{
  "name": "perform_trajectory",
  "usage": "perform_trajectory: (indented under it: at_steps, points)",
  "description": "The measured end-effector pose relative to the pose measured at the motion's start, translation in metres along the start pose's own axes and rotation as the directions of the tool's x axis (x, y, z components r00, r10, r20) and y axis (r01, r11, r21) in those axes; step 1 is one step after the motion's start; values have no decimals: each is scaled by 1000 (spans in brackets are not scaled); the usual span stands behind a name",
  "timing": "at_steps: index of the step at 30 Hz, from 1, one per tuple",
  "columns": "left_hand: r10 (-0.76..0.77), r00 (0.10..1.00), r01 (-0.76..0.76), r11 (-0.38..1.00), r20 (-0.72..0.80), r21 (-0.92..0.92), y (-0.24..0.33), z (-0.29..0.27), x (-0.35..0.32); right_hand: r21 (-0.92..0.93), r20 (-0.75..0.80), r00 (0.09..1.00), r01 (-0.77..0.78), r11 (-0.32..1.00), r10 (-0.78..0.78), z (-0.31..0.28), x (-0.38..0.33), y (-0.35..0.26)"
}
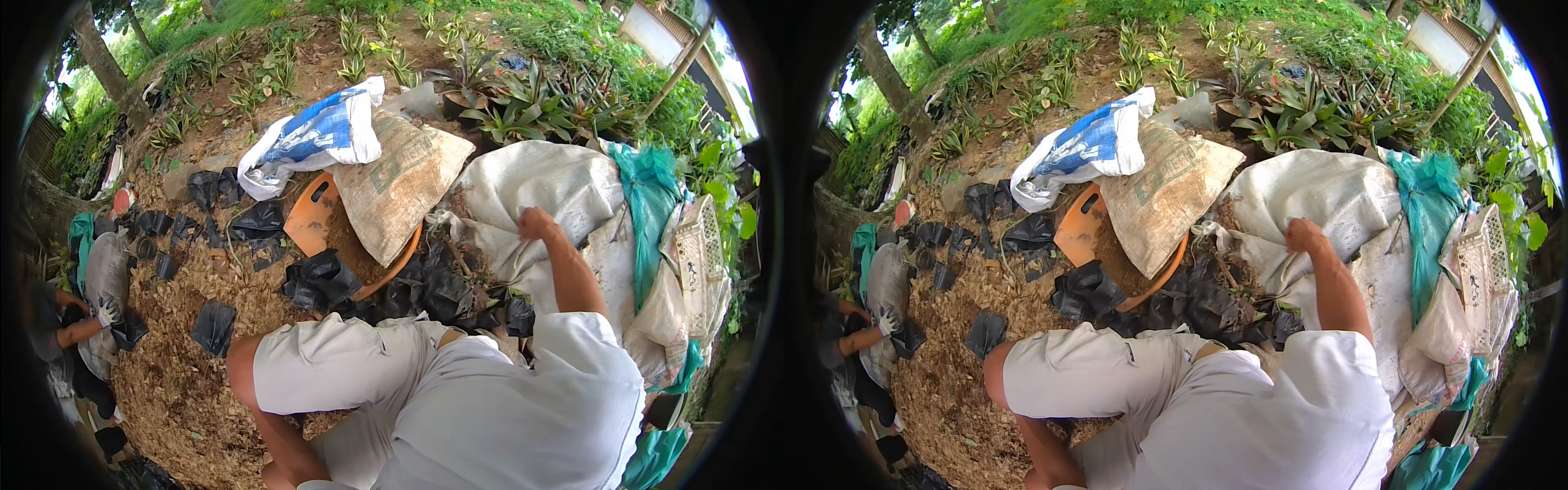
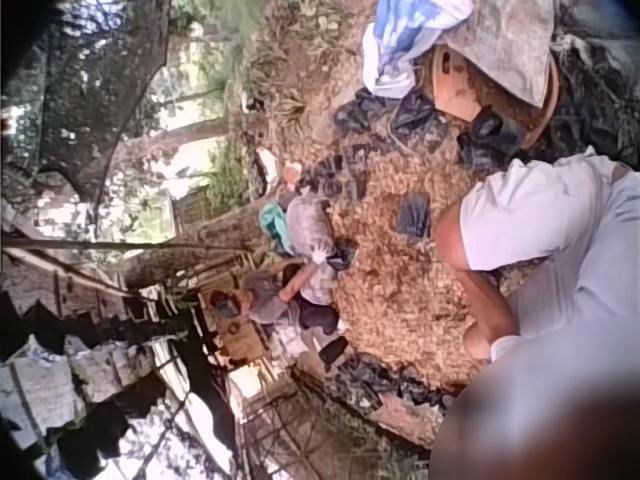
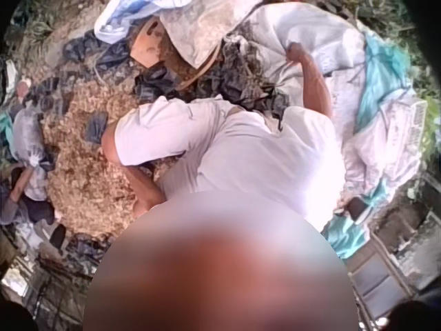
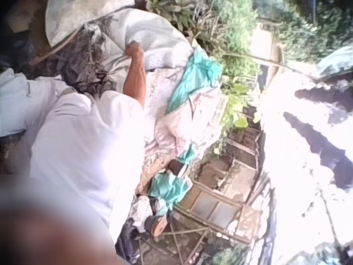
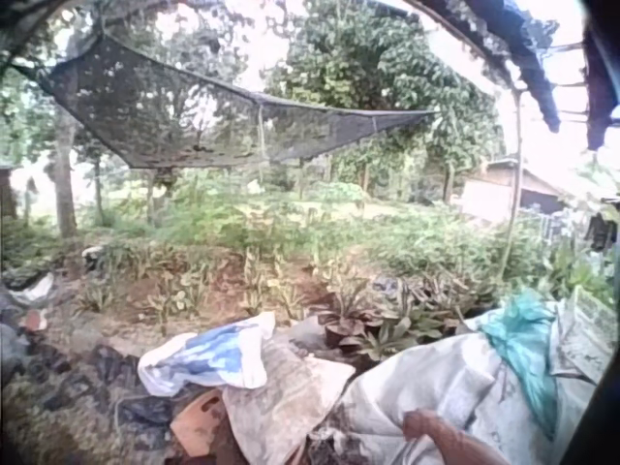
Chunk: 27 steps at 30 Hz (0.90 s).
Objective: The person scoops soil from a basin into black plastic seedling bags, places them on the ground, and later handles a small plastic bag containing seeds. The person also picks up a seedling tray and walks toward a row of potted plants.
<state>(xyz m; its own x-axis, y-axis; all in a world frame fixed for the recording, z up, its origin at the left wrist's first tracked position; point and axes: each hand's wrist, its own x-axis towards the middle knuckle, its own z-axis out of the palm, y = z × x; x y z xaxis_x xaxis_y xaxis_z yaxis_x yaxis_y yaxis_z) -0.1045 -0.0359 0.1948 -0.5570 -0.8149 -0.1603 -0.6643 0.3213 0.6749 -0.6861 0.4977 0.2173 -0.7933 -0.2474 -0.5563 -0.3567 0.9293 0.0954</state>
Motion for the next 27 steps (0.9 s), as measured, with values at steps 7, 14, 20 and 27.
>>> perform_trajectory:
  at_steps: [7, 14, 20, 27]
  points:
    - [144, 989, -139, 983, -33, 118, 109, -18, -19, -352, -58, 953, -299, 887, 298, -2, -25, -48]
    - [-9, 997, 44, 901, -83, 431, 230, -31, -33, -279, 71, 821, 562, 779, -566, 60, 66, -183]
    - [-33, 997, 56, 936, -71, 347, 196, -34, -38, -728, 77, 990, 138, 672, -119, 66, 128, -116]
    - [-106, 992, 121, 947, -65, 299, 146, -26, -47, -670, 75, 989, 142, 728, -124, 37, 153, -130]
